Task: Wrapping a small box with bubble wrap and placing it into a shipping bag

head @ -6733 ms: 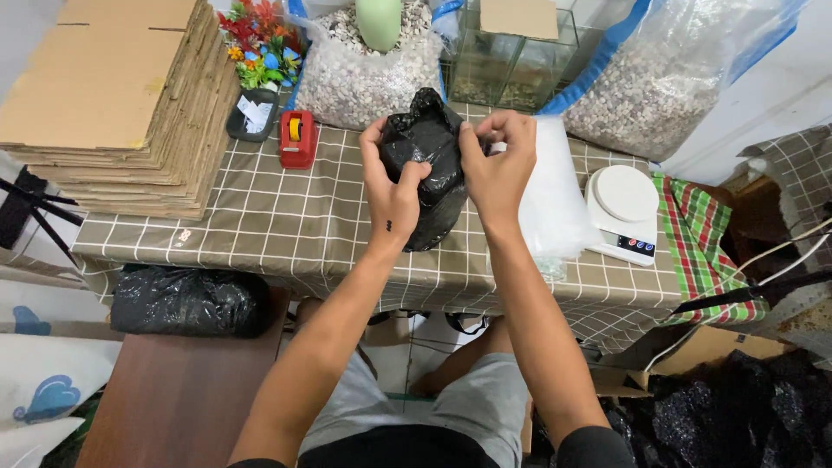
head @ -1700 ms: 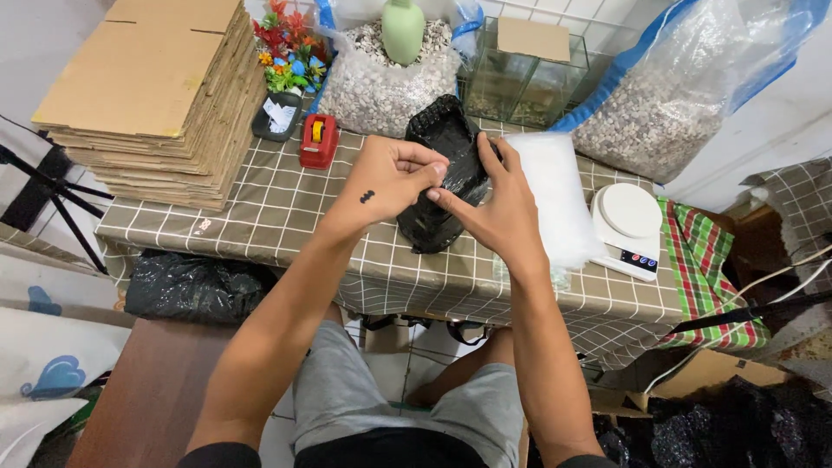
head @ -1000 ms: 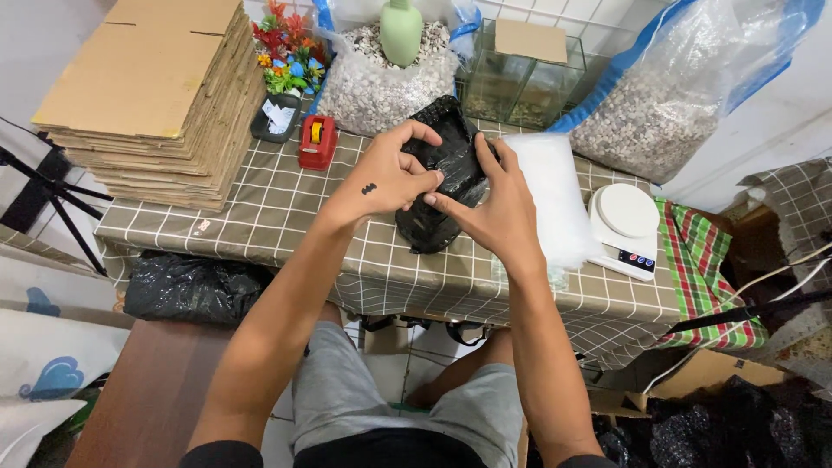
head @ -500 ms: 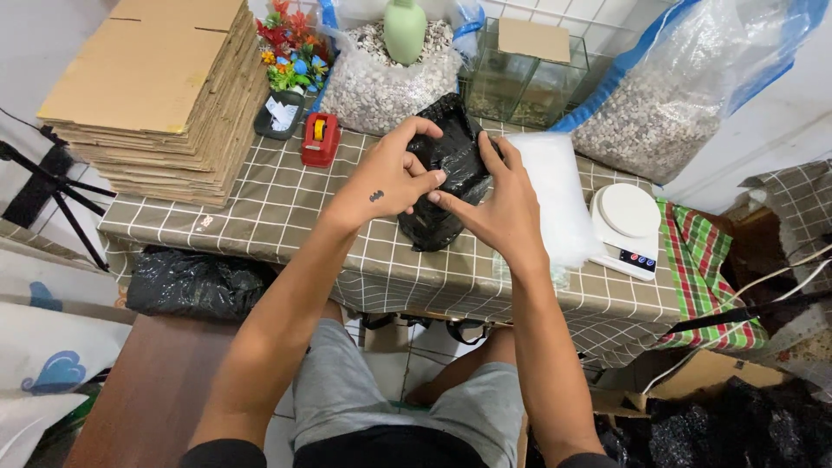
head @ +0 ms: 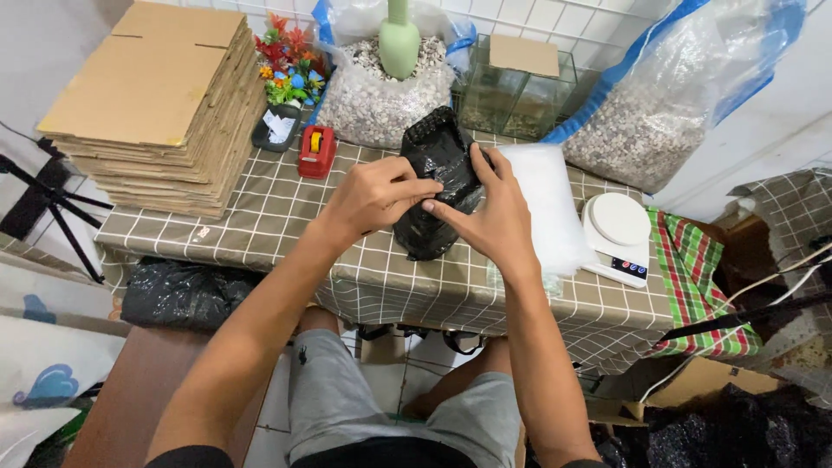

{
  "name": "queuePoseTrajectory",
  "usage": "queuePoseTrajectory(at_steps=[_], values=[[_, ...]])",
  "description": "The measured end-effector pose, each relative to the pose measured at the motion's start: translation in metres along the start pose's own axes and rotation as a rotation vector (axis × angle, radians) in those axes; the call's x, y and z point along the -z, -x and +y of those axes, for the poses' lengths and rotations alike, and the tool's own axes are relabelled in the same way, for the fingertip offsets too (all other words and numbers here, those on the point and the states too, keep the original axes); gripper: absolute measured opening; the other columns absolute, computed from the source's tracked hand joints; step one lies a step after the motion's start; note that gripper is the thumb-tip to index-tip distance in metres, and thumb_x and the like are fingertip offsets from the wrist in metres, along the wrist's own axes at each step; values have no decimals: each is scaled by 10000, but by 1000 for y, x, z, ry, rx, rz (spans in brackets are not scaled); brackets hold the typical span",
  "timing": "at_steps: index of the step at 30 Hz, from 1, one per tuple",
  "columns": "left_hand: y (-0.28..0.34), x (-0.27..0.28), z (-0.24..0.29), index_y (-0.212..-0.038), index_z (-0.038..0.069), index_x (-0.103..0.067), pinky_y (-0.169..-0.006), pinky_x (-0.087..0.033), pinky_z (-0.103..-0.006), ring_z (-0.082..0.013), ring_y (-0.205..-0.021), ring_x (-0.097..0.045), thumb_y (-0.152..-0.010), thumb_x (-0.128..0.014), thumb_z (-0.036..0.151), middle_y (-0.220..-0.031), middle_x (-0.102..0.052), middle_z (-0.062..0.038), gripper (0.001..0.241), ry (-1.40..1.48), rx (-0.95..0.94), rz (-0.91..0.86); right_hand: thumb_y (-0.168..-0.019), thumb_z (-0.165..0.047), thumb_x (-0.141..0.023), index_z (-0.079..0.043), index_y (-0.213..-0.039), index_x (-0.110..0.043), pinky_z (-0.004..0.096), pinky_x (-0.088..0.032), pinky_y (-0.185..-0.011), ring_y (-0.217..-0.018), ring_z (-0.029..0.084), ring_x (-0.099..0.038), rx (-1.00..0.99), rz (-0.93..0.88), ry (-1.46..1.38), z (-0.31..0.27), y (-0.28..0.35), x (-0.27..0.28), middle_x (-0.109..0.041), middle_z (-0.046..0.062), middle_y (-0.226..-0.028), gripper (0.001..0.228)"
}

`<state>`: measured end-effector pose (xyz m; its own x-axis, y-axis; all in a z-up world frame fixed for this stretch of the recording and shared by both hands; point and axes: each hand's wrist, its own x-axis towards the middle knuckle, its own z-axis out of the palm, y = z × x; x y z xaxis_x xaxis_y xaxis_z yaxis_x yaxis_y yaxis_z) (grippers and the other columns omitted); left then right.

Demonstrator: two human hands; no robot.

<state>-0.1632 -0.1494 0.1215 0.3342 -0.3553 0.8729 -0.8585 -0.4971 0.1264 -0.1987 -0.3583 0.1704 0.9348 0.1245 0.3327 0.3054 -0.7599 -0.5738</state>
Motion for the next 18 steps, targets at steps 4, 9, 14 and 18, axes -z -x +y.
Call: queuePoseTrajectory(at_steps=[4,9,14,18], values=[[-6,4,-5,-1105,206,-779,-662,-553,-370,-283,-718,-639,-1052,-638,239,-758,-579,-70,154,-21,-71,-86,-680,-549,-898,-95,-1520,-499,622,-479,-1051,-1334,432,-544,17,5,0,3,-3,-1,-497,154,-1500,1035],[-1,6,1,-1170,293,-767,-626,-538,-349,-249,-646,-605,-1058,-609,322,-679,-550,-41,196,-93,-20,-105,-680,-577,-893,-88,-1517,-510,608,-476,-1051,-1331,432,-549,30,20,-2,3,0,0,-508,165,-1489,1042],[2,23,24,-1254,211,-742,-620,-537,-386,-298,-637,-635,-1013,-595,196,-730,-654,-102,283,180,213,-156,-662,-591,-898,-92,-1501,-528,600,-483,-1050,-1321,429,-557,50,29,11,0,3,1,-522,163,-1480,1045],[27,15,26,-1232,95,-524,-676,-532,-366,-248,-768,-612,-933,-649,267,-1236,-670,-171,366,419,539,142,-645,-579,-913,-76,-1485,-553,609,-485,-1033,-1288,443,-578,32,66,-5,0,4,-3,-541,166,-1465,1044]])
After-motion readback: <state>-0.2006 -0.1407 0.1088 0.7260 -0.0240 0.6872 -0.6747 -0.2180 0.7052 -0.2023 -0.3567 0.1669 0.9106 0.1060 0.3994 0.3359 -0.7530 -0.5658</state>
